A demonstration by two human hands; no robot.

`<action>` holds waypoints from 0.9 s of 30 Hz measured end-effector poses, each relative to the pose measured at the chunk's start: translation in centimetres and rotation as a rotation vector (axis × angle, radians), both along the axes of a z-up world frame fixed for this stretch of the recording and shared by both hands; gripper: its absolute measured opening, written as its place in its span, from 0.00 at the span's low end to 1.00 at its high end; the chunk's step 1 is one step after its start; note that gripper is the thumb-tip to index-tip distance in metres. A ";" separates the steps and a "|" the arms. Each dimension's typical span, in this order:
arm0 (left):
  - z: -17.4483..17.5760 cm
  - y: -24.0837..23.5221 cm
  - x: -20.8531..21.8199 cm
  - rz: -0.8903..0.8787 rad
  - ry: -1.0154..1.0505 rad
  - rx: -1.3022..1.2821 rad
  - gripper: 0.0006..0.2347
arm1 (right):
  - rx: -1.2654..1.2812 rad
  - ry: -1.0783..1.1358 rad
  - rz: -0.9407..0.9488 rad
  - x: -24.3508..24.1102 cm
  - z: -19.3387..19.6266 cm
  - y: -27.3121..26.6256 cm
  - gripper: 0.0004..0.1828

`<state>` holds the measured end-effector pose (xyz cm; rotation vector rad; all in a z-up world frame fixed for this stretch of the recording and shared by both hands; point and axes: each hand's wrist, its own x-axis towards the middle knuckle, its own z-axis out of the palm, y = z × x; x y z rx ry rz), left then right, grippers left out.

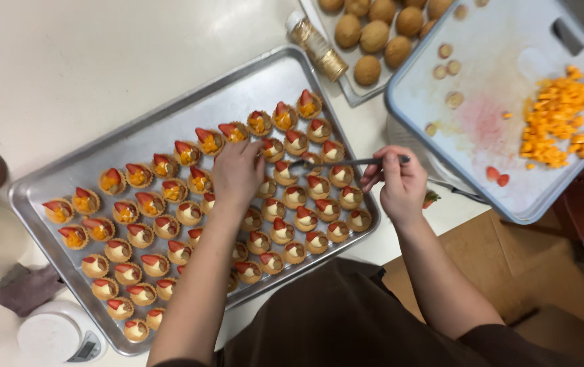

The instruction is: The person uses a spoon to place diced orange fruit into small tart shells that already contain cream and a strawberry half. The tarts are arranged on a metal baking tray, and the person works systematically across the tray.

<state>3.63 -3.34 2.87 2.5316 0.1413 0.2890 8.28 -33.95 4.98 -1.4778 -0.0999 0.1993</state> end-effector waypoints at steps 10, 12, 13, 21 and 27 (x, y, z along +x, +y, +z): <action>10.5 -9.8 -3.6 -0.023 -0.139 -0.533 0.07 | 0.171 -0.120 -0.296 -3.1 11.1 -12.4 0.15; 11.8 -12.1 -3.8 -0.036 -0.143 -0.579 0.07 | 0.115 -0.299 -0.454 -2.2 14.2 -18.9 0.14; 12.1 -13.4 -3.9 -0.037 -0.139 -0.601 0.07 | 0.083 -0.330 -0.527 -1.5 15.3 -21.9 0.14; 13.9 -22.0 -1.5 -0.169 -0.156 -0.636 0.06 | -0.247 -0.293 -0.690 6.8 12.7 -35.3 0.13; 13.8 -24.7 0.7 -0.117 -0.142 -0.569 0.06 | -0.133 -0.171 -0.583 11.0 8.6 -36.4 0.14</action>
